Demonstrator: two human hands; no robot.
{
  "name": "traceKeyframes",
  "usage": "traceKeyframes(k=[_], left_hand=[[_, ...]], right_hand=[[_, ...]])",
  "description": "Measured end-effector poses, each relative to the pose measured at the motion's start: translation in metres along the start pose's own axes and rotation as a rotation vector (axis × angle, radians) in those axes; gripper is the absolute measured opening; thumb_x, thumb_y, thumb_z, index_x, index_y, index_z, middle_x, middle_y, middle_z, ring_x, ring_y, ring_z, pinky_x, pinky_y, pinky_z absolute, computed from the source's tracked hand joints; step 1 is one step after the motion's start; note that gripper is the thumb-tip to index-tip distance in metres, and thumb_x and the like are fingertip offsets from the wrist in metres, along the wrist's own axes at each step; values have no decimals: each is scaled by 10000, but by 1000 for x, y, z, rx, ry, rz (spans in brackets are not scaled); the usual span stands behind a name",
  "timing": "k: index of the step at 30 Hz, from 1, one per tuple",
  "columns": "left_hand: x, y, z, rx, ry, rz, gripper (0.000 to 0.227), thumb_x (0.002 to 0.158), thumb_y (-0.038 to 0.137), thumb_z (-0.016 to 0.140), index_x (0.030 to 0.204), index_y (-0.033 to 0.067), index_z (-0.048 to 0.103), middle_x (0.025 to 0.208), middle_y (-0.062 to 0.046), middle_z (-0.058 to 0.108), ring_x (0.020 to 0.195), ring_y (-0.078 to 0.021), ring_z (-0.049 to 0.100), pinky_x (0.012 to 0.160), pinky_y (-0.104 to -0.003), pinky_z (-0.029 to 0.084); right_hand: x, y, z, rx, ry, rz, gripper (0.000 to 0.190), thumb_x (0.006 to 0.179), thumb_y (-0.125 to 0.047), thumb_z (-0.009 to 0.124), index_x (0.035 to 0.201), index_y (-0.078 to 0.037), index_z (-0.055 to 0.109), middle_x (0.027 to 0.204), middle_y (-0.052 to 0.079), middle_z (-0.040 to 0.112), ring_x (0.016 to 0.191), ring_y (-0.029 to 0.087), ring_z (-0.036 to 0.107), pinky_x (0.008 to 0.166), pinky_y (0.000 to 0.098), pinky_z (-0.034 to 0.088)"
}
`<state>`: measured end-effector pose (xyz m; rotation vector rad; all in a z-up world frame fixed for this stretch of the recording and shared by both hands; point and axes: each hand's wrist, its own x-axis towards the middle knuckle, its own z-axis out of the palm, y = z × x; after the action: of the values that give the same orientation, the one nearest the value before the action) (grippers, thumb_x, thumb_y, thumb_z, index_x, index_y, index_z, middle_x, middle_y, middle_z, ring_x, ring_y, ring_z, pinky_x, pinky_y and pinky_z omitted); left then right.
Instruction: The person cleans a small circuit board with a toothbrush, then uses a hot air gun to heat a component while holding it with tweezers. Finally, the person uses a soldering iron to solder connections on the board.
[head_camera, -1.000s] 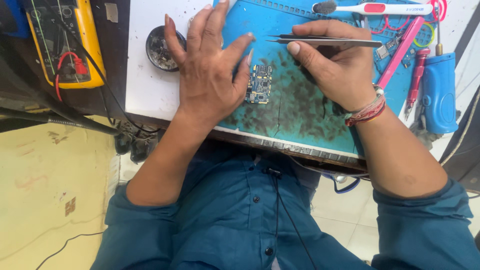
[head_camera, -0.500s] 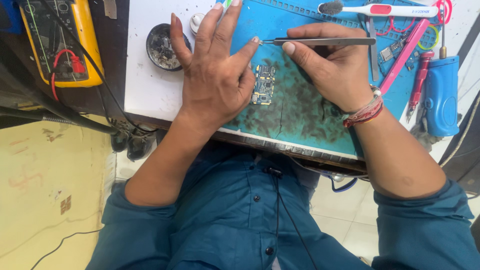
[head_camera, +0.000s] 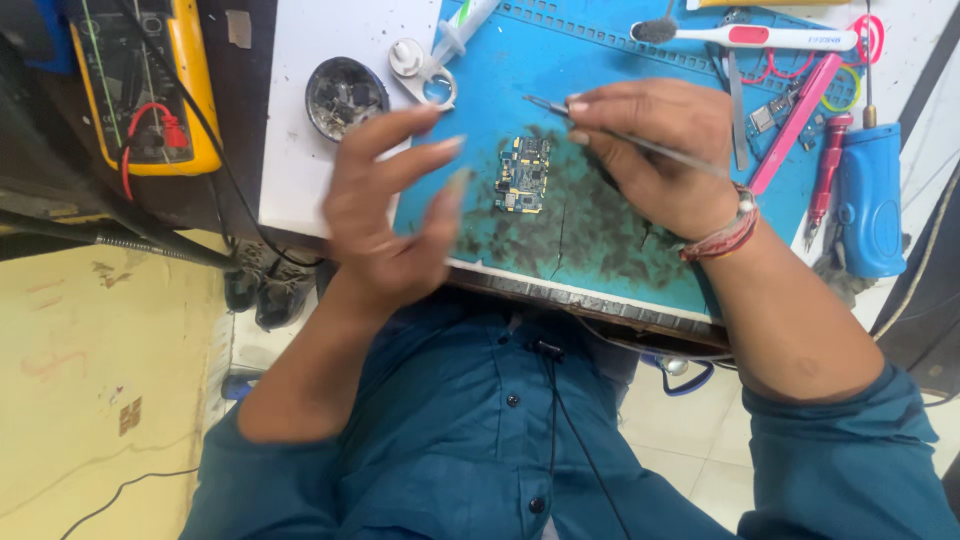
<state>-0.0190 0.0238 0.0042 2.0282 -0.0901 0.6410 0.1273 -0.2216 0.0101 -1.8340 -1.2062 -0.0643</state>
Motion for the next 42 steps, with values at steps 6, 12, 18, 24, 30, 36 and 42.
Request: traceKeyframes(k=[6, 12, 18, 24, 30, 36, 42], left_hand=[[-40, -21, -94, -1164, 516, -513, 663, 1077, 594, 475, 1271, -8, 674, 1086, -164, 740, 906, -251, 733, 852, -372, 600], [-59, -90, -151, -1491, 621, -682, 710, 1006, 660, 483, 1201, -8, 628, 1081, -114, 731, 893, -210, 713, 808, -250, 589], [-63, -140, -157, -1498, 634, -595, 569, 1006, 607, 599, 1126, 51, 623, 1026, -62, 727, 872, -135, 716, 765, -190, 565], [-39, -149, -155, -1500, 767, -642, 517, 1043, 559, 618, 1058, 43, 647, 993, -74, 736, 819, -137, 713, 704, -185, 554], [-13, -133, -152, -1408, 754, -523, 518, 1043, 541, 629, 1136, 33, 662, 1044, -99, 734, 808, -153, 698, 670, -183, 515], [-18, -89, -140, -997, 881, -183, 666, 982, 579, 629, 1325, 9, 652, 1190, -154, 742, 777, -188, 690, 596, -251, 494], [-30, -40, -116, -505, 939, 3, 503, 1004, 507, 603, 1188, 40, 589, 1115, -136, 715, 788, -182, 684, 660, -287, 514]], right_hand=[[1, -11, -6, -274, -10, -197, 255, 851, 81, 787, 1070, -50, 800, 1144, 131, 785, 804, 222, 689, 673, 310, 526], [-1, -34, -14, -407, -32, -441, 226, 846, 12, 824, 1045, -95, 811, 1132, 72, 766, 821, 223, 701, 689, 328, 540], [-9, -35, -16, -457, -36, -501, 254, 859, 3, 838, 1084, -111, 804, 1173, 79, 758, 858, 214, 718, 708, 329, 545], [-9, -36, -15, -416, -33, -463, 231, 865, -29, 833, 1076, -112, 795, 1173, 75, 752, 856, 217, 719, 691, 331, 539], [-6, -29, -7, -404, 110, -395, 167, 861, 35, 857, 989, -38, 780, 1063, 130, 780, 772, 229, 699, 638, 349, 510], [-5, -13, -10, -45, 139, 10, 110, 1019, -16, 766, 1091, 22, 691, 1067, 177, 724, 886, 267, 731, 775, 304, 567], [-7, -4, -13, -41, 26, 57, 111, 1025, -34, 791, 995, 22, 700, 943, 154, 732, 815, 233, 736, 731, 286, 559]])
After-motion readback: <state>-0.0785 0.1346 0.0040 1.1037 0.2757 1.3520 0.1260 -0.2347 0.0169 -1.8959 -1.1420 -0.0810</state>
